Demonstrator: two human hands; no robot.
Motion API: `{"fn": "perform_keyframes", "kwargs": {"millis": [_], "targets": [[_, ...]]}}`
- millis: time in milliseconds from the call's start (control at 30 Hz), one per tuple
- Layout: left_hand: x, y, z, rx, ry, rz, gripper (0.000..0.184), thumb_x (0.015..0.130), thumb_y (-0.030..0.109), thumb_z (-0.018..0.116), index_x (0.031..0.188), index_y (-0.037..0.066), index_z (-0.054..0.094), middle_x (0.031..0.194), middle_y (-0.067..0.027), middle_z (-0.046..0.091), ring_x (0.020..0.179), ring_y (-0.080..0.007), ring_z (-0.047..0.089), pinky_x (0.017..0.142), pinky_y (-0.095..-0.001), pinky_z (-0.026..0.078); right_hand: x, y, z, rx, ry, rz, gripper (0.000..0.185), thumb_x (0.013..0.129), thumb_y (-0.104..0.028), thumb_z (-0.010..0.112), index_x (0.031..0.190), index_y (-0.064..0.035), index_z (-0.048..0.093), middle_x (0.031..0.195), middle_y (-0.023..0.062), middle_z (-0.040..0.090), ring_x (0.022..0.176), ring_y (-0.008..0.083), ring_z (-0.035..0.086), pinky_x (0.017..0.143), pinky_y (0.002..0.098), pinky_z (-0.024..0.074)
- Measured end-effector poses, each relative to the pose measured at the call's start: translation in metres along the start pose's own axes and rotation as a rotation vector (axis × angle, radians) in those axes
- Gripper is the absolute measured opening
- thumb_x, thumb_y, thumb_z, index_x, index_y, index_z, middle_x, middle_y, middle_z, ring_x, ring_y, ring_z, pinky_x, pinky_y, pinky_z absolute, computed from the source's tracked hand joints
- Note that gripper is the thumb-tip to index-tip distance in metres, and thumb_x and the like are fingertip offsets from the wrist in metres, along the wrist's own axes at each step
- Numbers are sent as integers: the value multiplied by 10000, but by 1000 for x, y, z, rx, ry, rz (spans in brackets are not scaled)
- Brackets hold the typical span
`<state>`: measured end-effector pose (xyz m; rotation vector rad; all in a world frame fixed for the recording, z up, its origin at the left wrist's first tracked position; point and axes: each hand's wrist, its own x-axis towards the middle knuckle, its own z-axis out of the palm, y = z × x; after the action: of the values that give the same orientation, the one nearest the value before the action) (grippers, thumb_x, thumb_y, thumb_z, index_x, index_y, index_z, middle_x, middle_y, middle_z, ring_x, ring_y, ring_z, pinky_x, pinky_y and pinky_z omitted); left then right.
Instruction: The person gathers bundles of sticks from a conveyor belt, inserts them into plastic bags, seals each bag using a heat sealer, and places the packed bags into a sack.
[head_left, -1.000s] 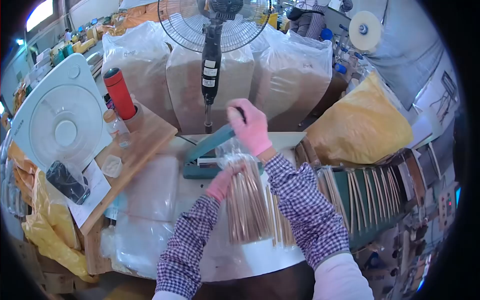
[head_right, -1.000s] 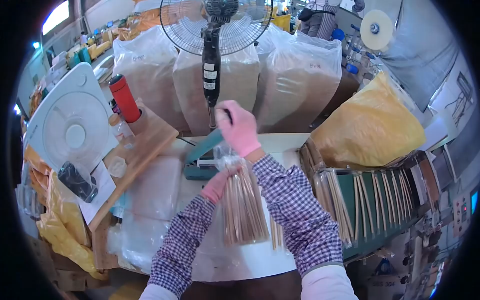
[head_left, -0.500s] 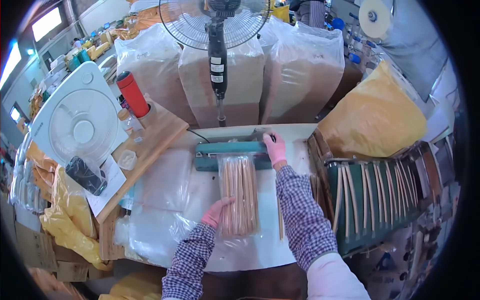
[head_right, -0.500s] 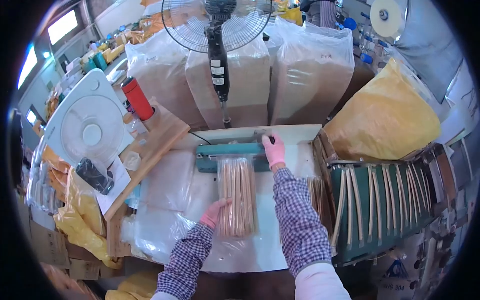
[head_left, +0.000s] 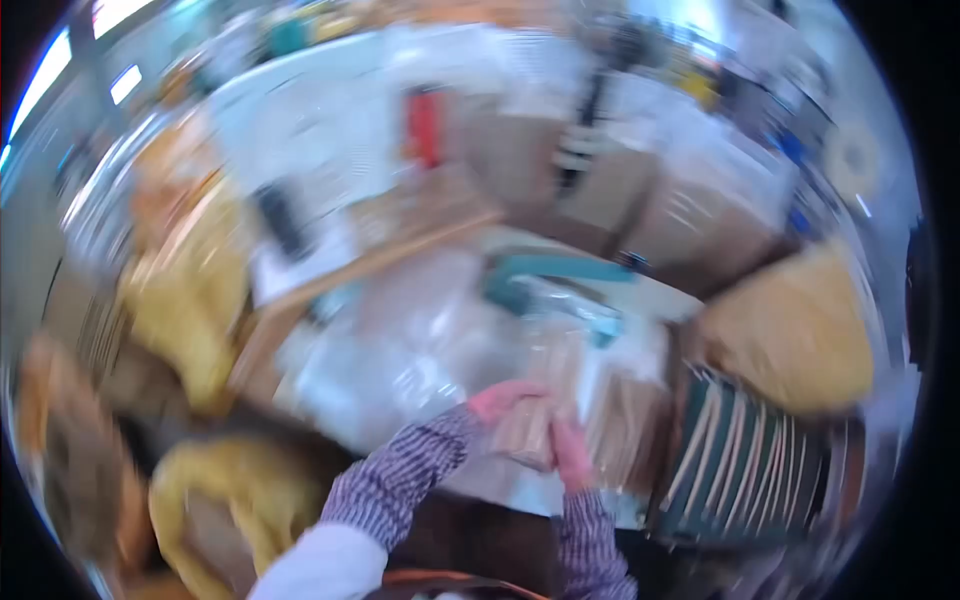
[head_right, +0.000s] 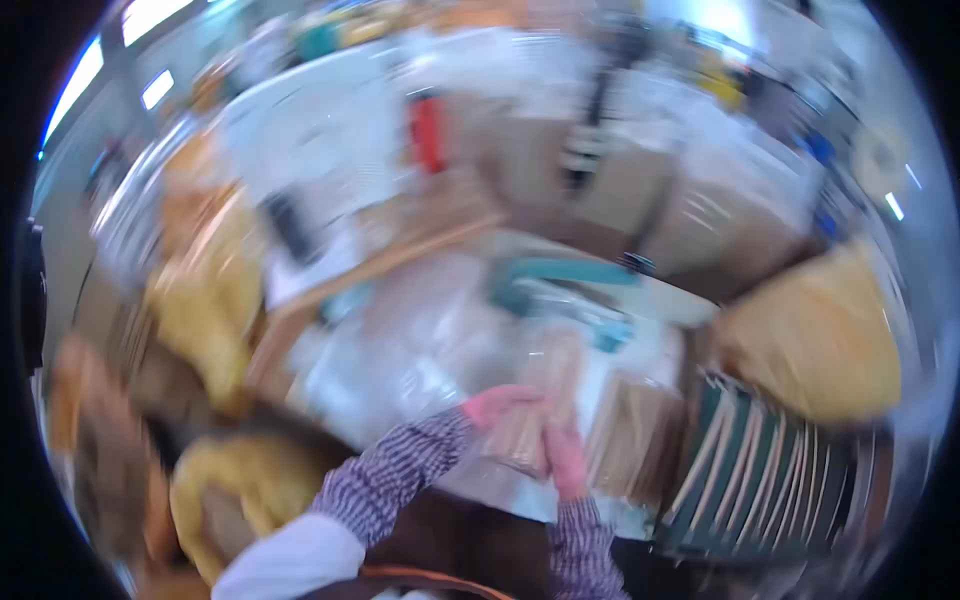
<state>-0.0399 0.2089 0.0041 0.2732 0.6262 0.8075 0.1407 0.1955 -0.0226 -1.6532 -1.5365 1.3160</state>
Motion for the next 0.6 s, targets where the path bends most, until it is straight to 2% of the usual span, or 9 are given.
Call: {"fn": "perform_keyframes", "kwargs": {"millis": [33, 67, 100, 167, 233, 267, 367, 500, 600], "targets": [[-29, -10, 16, -71, -102, 20, 445, 804, 221, 652, 1161, -18, 536, 1081, -134, 608, 964, -213, 604, 867, -346, 489, -37, -43, -16, -221, -241, 260, 554, 935, -392, 430, 1326, -3, 377, 1270, 151, 487, 1178, 228, 449, 983, 317, 356], [-57, -27, 3, 271, -183, 395, 417, 797, 207, 638, 1150, 1, 561, 1096, -101, 606, 1036, -178, 561, 969, -322, 406, -60, -31, -14, -110, -273, 80, 534, 948, -386, 406, 1317, 0, 387, 1259, 149, 492, 1163, 224, 461, 971, 322, 370], [-88, -39, 6, 226, -121, 378, 418, 801, 227, 627, 1149, 5, 564, 1095, -96, 605, 1026, -177, 563, 971, -313, 402, -86, -17, -6, 38, -321, -65, 517, 961, -380, 382, 1308, 3, 398, 1248, 148, 498, 1147, 220, 474, 959, 328, 385], [-187, -60, -6, 226, 91, 477, 421, 810, 256, 601, 1147, 7, 562, 1075, -100, 609, 982, -195, 581, 951, -326, 419, -154, -101, 35, 597, -564, -155, 541, 958, -384, 393, 1305, 31, 384, 1262, 177, 475, 1123, 230, 499, 923, 348, 430], [-275, -96, -13, 333, 330, 690, 423, 821, 274, 572, 1146, 4, 554, 1038, -117, 618, 915, -234, 613, 908, -371, 460, -193, -113, 54, 692, -936, -55, 573, 951, -421, 402, 1279, 49, 415, 1235, 183, 502, 1115, 236, 510, 934, 350, 424], [-317, -114, -12, 343, 439, 777, 422, 824, 274, 566, 1147, 3, 552, 1039, -124, 617, 916, -242, 613, 903, -382, 463, -178, -97, 64, 398, -1164, -122, 584, 947, -423, 411, 1287, 51, 416, 1201, 177, 540, 1106, 248, 524, 941, 356, 416], [-442, -182, 7, -14, 662, 957, 421, 831, 273, 546, 1150, -1, 547, 1040, -147, 614, 919, -266, 614, 888, -414, 471, -221, -130, 98, 89, -1320, -396, 513, 926, -366, 498, 1231, 47, 487, 1171, 133, 575, 1075, 213, 545, 918, 321, 424], [-556, -253, 20, -756, 661, 1172, 420, 840, 273, 519, 1154, -5, 539, 1043, -177, 609, 922, -299, 616, 869, -457, 483, -240, -121, 128, 113, -1455, -281, 471, 918, -318, 531, 1225, 38, 496, 1157, 116, 583, 1061, 195, 552, 919, 312, 423], [-584, -292, -90, -716, 1049, 988, 494, 830, 343, 524, 1180, -5, 503, 1027, -194, 605, 875, -342, 614, 835, -473, 494, -239, -103, 134, 155, -1461, -89, 443, 926, -298, 522, 1229, 25, 498, 1138, 109, 591, 1053, 189, 558, 917, 311, 429]]}}
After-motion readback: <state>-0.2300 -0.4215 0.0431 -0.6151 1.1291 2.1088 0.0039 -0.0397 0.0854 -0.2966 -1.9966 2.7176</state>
